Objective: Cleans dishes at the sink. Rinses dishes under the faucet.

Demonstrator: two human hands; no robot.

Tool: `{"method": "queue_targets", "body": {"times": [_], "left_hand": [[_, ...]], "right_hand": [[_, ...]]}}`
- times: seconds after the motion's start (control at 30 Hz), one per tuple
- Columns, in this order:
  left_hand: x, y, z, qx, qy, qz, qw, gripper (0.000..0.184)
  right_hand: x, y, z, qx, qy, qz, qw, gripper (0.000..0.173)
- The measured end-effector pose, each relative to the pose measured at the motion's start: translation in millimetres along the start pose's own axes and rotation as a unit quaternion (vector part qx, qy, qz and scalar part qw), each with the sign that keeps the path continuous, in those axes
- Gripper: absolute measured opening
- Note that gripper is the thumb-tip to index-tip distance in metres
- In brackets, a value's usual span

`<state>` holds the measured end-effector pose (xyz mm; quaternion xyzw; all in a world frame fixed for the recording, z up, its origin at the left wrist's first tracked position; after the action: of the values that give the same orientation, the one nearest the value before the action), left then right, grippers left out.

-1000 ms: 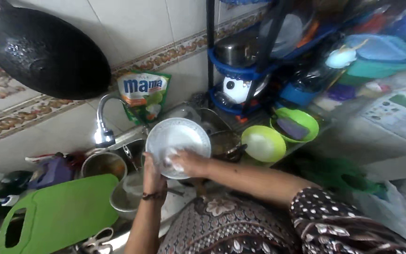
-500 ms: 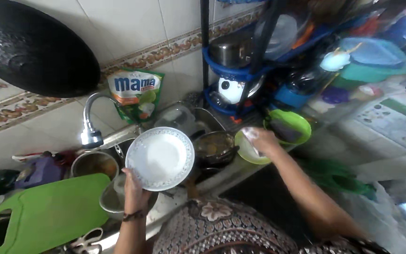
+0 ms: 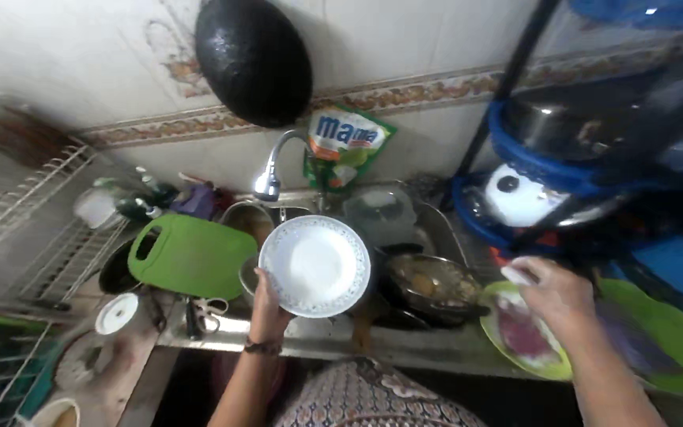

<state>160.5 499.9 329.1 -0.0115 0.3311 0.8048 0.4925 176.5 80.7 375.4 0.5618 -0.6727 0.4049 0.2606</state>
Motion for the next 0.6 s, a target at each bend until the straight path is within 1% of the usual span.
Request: {"method": "queue_targets", "body": {"times": [0.07, 0.1, 0.23, 0.37, 0.47, 0.53, 0.6], "left_hand": [[15, -1, 1, 0.0, 0.021, -0.005, 1.0, 0.062], [23, -4, 2, -0.008, 0.032, -0.01, 0.999, 0.061], [56, -14, 18, -0.032, 0.063, -0.003, 0.998, 0.059], [89, -26, 37, -0.042, 0.071, -0.008, 0.997, 0.058], [111, -36, 49, -0.025, 0.08, 0.006, 0.996, 0.058], [124, -42, 55, -0.01, 0.077, -0.003, 0.997, 0.058], [133, -50, 61, 0.006, 0.079, -0.018, 0.997, 0.059]], "right_hand": [[-10, -22, -33, 0.072, -0.021, -0.004, 0.997, 0.018], [-19, -33, -51, 0.095, -0.031, -0.019, 0.995, 0.017], [-78, -77, -122, 0.132, -0.062, -0.1, 0.984, 0.017], [-162, -119, -180, 0.119, -0.068, -0.198, 0.971, 0.02], [-225, -148, -206, 0.082, -0.053, -0.246, 0.964, 0.027], [-257, -166, -217, 0.046, -0.028, -0.258, 0.965, 0.033], [-276, -177, -223, 0.035, -0.007, -0.238, 0.971, 0.035]]}}
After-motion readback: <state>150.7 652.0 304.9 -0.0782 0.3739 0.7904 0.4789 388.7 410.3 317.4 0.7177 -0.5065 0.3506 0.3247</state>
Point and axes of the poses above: each hand's wrist, its own y-axis away from the middle knuckle, its own x-axis out of the back of the hand, z = x × y, the point moved 4 cm from there along -y, towards the middle knuckle, and after that the axes turned 13 degrees about x, right-handed, at the moved point
